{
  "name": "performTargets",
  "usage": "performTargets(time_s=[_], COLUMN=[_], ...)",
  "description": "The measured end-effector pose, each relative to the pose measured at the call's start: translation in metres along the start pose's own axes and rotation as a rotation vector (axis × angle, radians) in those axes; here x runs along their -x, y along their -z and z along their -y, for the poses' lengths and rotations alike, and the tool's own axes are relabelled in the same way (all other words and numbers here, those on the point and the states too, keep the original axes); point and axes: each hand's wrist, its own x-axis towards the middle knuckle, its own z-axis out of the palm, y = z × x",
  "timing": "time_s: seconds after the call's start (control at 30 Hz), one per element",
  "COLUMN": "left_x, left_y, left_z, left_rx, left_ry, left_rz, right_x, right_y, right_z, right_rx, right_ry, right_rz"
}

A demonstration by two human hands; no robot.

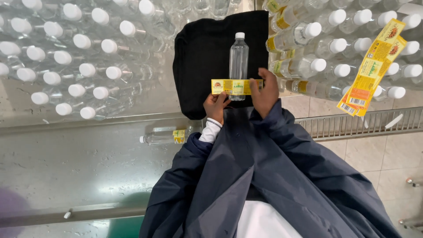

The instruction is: The person repeatedly picks up clear plastic water bottles from a metal shelf, wraps yellow labels around them by hand, and places the labeled bottles back on the shelf among other bottles. The person also handles white paper strips during the process.

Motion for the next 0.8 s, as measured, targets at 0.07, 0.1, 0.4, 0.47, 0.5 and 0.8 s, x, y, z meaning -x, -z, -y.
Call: performTargets(time_s=[0.07, 0.1, 0.4, 0.47, 0.5, 0.8], left_x=[0.004, 0.002, 0.011, 0.049, 0.071, 0.104], left_y=[0.002, 0.0, 0.032, 0.04, 0.046, -0.016], left_z=[0.0, -0.002, -0.029, -0.057, -0.07, -0.109], left_rx=[0.009, 0.017, 0.404, 0.259, 0.103, -1.309], left_ry=[0.0, -0.007, 0.024, -0.267, -0.537, -1.203], left_rz=[-0.01, -0.014, -0.102, -0.126, -0.145, -0.071], right_x=[-0.02, -0.036, -0.075, -0.066, -0.056, -0.016], right_y=[-0.012, -0.019, -0.046, -0.027, -0.016, 0.005], right_z=[0.028, 0.043, 0.006, 0.056, 0.08, 0.149], right_rx=[0.014, 0.028, -0.408, -0.536, -0.655, -0.803], right_ry=[-0.062, -0.12, -0.461, -0.523, -0.601, 0.1], right_rz=[0.115, 0.223, 0.288, 0.284, 0.27, 0.272])
